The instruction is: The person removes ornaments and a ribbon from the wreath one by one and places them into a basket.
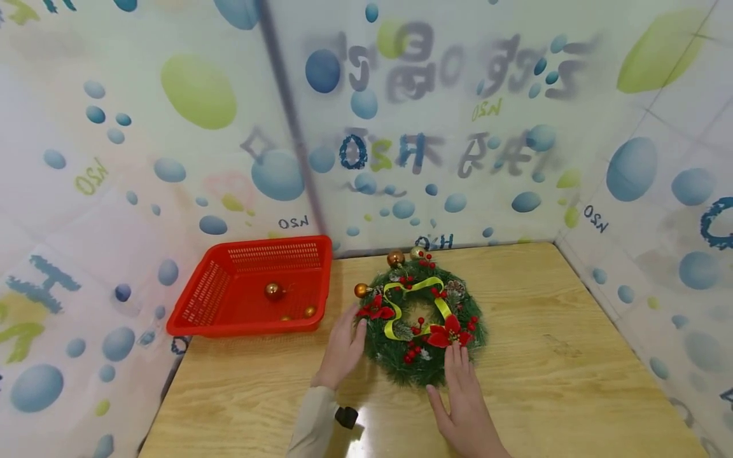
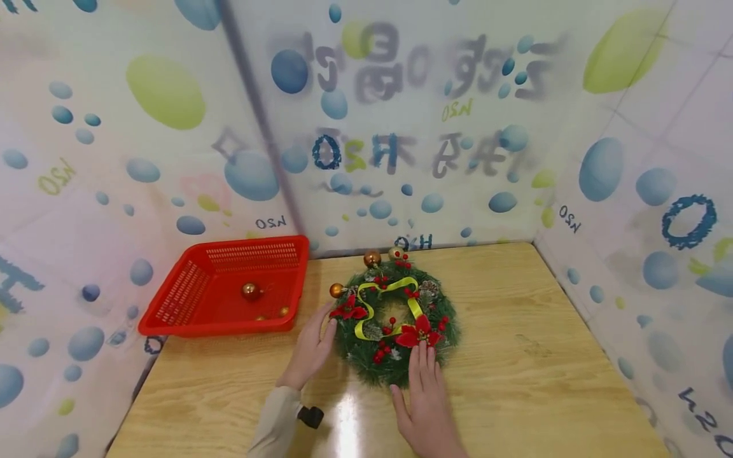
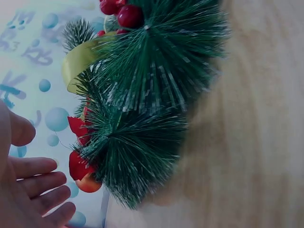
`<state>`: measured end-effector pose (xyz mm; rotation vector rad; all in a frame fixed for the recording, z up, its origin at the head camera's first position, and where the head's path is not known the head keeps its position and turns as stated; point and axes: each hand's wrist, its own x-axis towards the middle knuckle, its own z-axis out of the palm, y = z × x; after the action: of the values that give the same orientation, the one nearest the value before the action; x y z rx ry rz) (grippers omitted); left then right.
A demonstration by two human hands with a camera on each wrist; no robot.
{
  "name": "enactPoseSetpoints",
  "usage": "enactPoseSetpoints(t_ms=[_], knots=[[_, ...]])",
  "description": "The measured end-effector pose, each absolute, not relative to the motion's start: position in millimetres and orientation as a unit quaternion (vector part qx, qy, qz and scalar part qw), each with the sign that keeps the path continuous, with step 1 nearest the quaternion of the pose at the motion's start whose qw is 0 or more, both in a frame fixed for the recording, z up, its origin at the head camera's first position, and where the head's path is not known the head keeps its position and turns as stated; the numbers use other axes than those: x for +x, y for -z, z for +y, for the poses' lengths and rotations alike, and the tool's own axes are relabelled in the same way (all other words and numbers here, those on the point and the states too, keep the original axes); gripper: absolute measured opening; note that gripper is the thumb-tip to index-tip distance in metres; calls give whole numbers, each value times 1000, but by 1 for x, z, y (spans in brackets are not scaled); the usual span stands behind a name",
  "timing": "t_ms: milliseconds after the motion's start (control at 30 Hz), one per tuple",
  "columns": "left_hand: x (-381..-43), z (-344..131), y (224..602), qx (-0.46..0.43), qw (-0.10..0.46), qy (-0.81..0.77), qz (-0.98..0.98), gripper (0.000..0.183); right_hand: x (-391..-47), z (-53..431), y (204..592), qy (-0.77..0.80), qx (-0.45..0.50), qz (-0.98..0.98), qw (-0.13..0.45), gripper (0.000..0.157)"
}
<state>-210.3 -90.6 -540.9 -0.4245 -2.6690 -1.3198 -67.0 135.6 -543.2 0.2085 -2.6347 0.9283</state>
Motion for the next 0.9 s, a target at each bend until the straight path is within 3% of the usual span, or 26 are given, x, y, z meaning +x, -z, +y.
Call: enactPoseSetpoints(t_ms=[333, 900], knots=[[-225, -82, 554, -153, 46, 422, -892, 46, -62, 106, 569, -301, 111, -939, 123, 80], [-204, -79, 551, -162, 25, 426, -890, 49, -72, 126, 571, -347, 62, -934, 59, 80]])
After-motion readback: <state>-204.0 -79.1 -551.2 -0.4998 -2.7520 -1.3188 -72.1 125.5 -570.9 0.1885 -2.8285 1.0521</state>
